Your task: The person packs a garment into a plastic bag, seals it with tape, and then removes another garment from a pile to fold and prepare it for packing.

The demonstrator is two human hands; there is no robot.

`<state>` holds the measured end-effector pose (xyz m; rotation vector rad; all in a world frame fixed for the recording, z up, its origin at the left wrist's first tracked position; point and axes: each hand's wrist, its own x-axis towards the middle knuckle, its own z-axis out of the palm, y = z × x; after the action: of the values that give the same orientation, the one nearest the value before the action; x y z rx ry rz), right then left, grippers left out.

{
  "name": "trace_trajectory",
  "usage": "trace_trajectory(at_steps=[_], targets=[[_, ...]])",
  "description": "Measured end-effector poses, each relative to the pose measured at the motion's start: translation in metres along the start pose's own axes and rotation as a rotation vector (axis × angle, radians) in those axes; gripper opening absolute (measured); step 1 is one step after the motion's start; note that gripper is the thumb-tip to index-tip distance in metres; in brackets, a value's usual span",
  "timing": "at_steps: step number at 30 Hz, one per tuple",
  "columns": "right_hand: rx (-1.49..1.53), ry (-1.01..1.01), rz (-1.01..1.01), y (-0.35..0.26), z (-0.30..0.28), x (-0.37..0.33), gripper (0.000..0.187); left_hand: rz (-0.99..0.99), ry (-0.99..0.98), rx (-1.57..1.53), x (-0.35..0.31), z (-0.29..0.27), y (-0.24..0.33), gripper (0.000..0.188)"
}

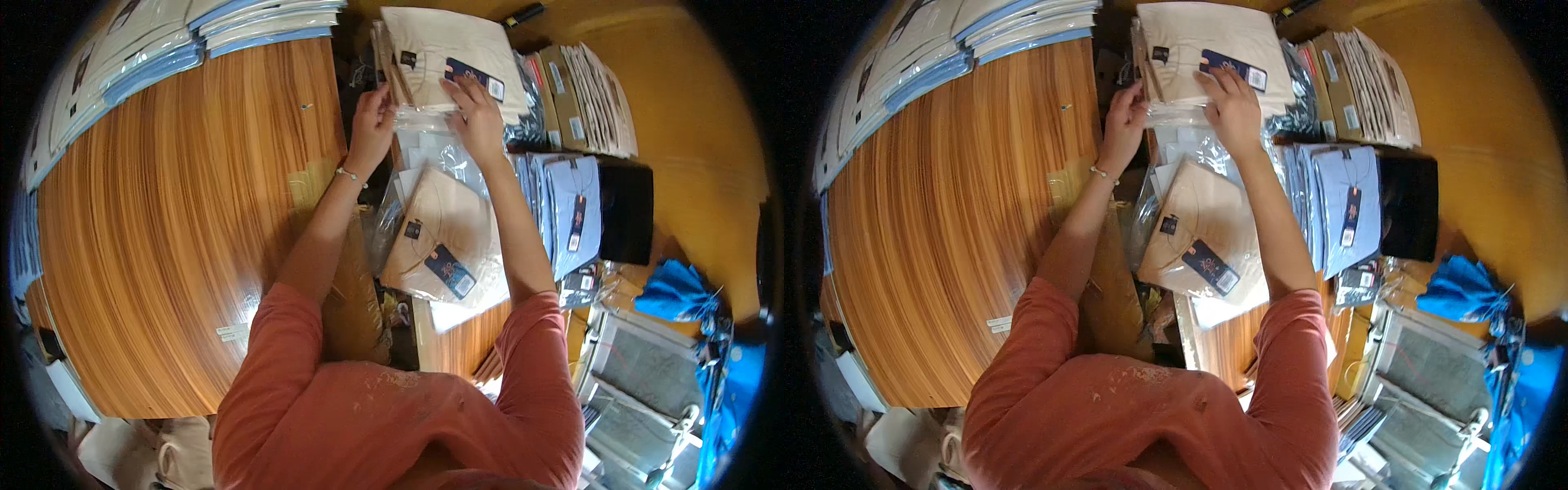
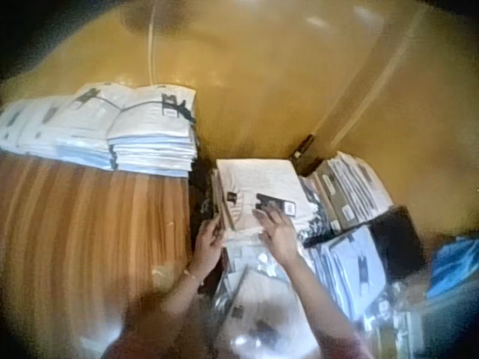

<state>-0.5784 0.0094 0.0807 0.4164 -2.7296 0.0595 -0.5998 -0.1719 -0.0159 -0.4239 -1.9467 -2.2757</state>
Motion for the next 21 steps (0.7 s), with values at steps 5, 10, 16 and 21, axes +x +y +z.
trace_trajectory(at_steps=[5,10,16,21], targets=[[0.175,0.103,0.179,-0.037,-0.053,-0.029,0.038,-0.072,0.016,-0.077,0.006,-0.007,0.002,0.045],[0.396,0.069,0.537,-0.061,-0.087,-0.156,0.033,0.127,0.049,0.212,0.001,-0.002,0.001,0.054],[1.347,0.215,1.562,-0.146,-0.108,-0.341,0.014,0.143,0.032,0.090,0.003,-0.006,0.078,0.039],[2.141,0.287,1.646,-0.208,-0.107,-0.284,0.032,-0.175,0.106,0.109,0.045,0.004,0.025,0.066]])
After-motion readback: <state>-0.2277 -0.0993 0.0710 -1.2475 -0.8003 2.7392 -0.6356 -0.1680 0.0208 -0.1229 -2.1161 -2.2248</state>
